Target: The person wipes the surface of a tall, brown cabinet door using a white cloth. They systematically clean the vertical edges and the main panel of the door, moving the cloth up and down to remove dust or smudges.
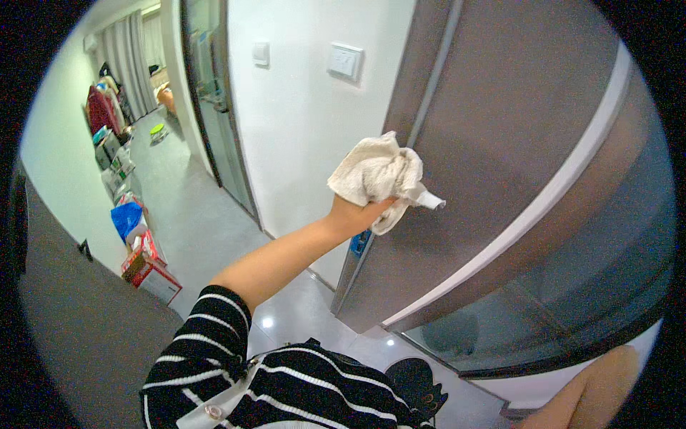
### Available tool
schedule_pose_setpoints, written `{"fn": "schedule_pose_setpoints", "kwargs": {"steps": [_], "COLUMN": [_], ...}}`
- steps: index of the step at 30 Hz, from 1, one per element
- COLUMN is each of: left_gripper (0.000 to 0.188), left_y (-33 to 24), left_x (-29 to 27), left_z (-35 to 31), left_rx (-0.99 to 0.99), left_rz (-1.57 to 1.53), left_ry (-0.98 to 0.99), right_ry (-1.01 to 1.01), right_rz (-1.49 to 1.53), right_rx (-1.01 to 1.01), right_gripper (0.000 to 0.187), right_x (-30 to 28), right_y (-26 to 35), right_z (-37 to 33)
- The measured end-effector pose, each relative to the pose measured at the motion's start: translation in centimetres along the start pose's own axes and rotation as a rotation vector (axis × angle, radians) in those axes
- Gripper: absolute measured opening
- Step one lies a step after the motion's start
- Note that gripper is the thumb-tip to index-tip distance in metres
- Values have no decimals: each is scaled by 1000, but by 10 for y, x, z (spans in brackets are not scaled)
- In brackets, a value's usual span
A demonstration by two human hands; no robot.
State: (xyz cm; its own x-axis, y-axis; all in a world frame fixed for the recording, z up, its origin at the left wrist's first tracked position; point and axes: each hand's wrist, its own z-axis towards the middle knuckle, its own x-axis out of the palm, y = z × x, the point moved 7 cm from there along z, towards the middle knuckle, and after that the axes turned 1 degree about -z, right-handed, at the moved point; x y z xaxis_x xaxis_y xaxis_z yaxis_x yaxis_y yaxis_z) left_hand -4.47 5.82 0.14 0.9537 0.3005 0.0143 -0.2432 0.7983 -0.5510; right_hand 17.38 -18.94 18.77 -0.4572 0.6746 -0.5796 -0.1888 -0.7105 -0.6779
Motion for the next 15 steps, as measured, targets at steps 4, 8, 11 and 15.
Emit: {"fn": "schedule_pose_setpoints", "kwargs": {"steps": [4,8,11,15], "left_gripper": [58,57,57,58], "left_y": [-4,-3,-10,-17], "left_x": [19,20,23,29], "left_z": [-2,-12,-20,-17], "left_rx": [-11,5,-33,-2], "left_rz": [-112,-134,-208,-184], "left_ry": [71,95,104,112], "right_ry": [101,76,57,41], "right_rz": [257,361,452,487], "right_rx": [-14,-17,-3,24], "right_gripper": [34,35,35,36], "right_x": [51,84,93,83], "right_y": [43,48,48,49], "right_z": [-1,-9,-10,-11]}}
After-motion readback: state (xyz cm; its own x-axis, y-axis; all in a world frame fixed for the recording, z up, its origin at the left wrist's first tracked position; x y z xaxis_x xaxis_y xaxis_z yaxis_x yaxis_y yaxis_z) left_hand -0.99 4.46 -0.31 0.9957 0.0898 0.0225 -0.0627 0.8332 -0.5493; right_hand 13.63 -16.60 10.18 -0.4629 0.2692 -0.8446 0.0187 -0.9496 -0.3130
